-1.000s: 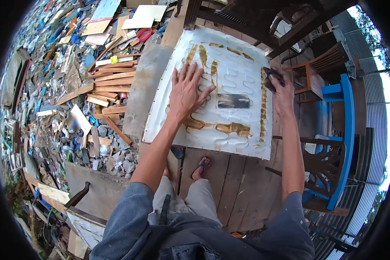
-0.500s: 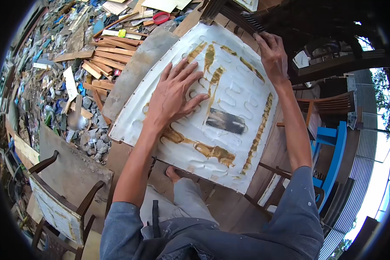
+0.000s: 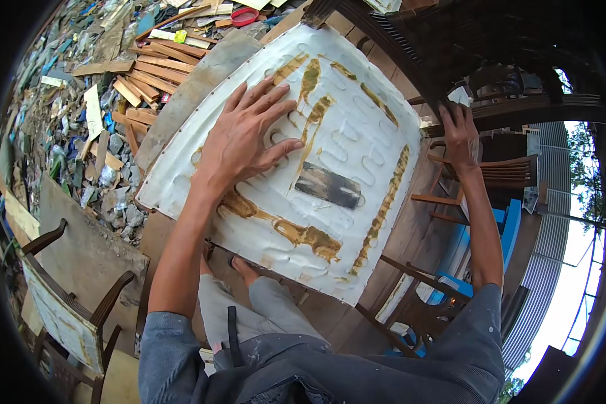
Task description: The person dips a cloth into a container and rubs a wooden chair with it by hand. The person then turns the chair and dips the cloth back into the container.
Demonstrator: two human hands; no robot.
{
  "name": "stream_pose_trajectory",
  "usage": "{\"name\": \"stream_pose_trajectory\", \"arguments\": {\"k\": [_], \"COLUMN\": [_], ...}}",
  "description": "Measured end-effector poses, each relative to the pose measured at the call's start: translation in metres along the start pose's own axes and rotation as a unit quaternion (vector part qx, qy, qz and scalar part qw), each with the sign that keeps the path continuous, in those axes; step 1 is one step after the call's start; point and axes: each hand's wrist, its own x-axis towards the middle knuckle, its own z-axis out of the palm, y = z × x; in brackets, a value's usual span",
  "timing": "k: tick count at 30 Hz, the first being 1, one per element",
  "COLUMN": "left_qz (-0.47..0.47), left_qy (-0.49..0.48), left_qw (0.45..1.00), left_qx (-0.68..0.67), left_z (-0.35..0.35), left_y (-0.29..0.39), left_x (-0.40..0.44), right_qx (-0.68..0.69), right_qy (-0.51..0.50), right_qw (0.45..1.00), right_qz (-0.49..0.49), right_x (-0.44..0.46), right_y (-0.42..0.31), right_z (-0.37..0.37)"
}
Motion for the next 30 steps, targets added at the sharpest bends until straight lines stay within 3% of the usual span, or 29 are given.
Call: {"name": "stream_pose_trajectory", "arguments": {"k": [5, 8, 16, 19, 30], "left_qz": [0.001, -0.003, -0.009, -0.011, -0.012], "left_qy": [0.004, 0.002, 0.0, -0.007, 0.007], "left_qw": [1.0, 1.0, 1.0, 1.0, 1.0], "left_qx": [0.004, 0.002, 0.001, 0.005, -0.006], "left_z": [-0.001, -0.002, -0.002, -0.003, 0.0], "left_y": [0.0, -0.001, 0.001, 0.001, 0.0], "left_x": [-0.002, -0.001, -0.001, 0.0, -0.002], "right_qx": [0.021, 0.046, 0.009, 0.024, -0.021], "right_qy": [0.094, 0.113, 0.022, 0.056, 0.162], "right_qw": [0.995, 0.992, 0.996, 0.994, 0.987], "right_qz": [-0.019, -0.043, 0.09, 0.091, 0.001], "right_x": [0.107, 0.113, -0.011, -0.01, 0.146], "right_y": [-0.03, -0.048, -0.015, -0.017, -0.059], "right_z": [0.016, 0.015, -0.001, -0.001, 0.042]}}
